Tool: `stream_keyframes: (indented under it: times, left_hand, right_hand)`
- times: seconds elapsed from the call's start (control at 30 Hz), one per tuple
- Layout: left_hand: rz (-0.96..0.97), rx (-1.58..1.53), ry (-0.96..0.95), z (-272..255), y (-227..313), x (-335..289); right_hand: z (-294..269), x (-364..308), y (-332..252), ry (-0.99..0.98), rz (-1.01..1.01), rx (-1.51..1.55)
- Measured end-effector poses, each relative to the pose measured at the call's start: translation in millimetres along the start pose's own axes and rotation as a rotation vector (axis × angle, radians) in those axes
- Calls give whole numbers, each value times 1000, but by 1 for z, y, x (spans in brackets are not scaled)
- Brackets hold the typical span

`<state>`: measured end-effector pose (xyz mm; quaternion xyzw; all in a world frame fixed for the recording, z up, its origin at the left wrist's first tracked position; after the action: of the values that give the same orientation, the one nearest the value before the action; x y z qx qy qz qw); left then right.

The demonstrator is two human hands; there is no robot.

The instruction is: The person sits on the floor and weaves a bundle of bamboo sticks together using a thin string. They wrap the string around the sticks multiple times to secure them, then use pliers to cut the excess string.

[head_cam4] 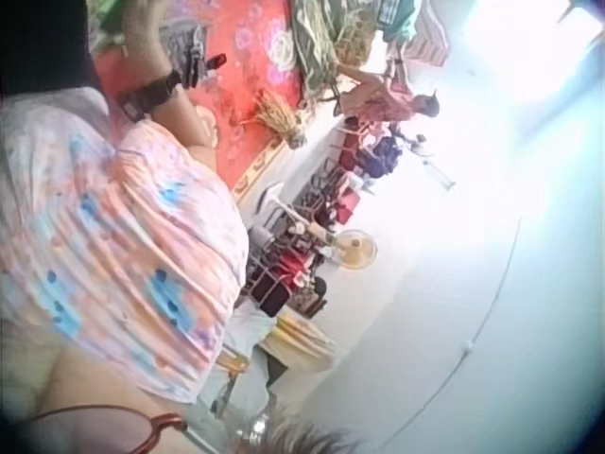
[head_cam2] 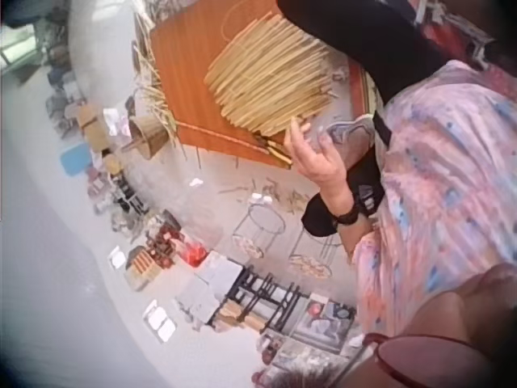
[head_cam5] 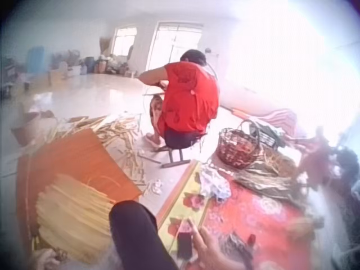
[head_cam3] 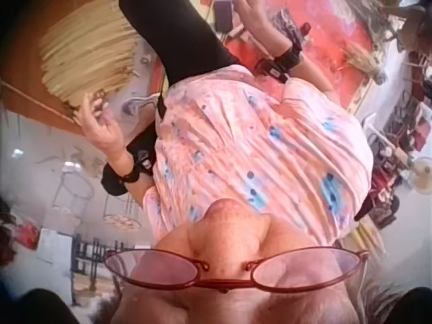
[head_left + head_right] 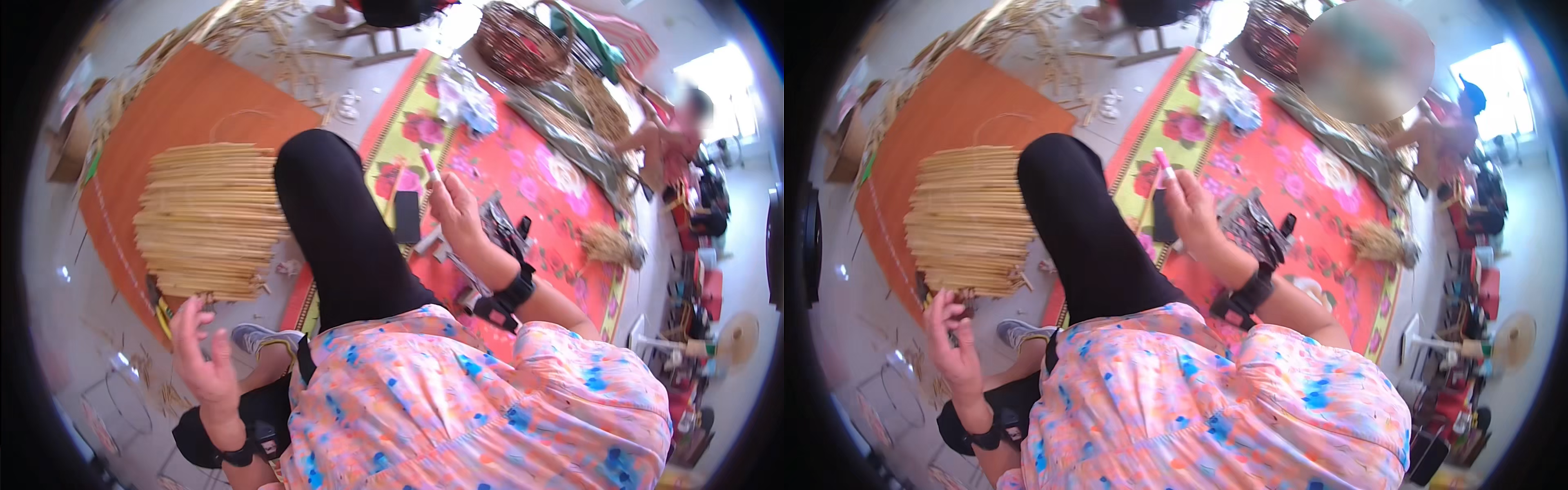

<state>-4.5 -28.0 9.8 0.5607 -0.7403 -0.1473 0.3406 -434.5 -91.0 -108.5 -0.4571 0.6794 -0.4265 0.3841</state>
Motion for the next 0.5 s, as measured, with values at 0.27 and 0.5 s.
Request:
stream_keyframes:
  times: [0.27, 0.5]
  left_hand:
    - [-171, -15, -56, 11, -28, 12]
    - [-190, -15, -86, 21, -29, 20]
  right_hand:
    - [-106, -25, 196, 386, 450, -698]
    - [-215, -91, 276, 223, 687, -1080]
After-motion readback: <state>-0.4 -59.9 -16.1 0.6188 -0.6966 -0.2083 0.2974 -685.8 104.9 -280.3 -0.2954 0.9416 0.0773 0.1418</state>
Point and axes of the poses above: each hand's wrist, its own x-axis towards the middle knuckle, its own z-axis out of the palm, y = z × x, the point moved 3 cm from there along x, towards the middle knuckle, and after that the axes turned 1 degree about y, right-handed, at the moved point
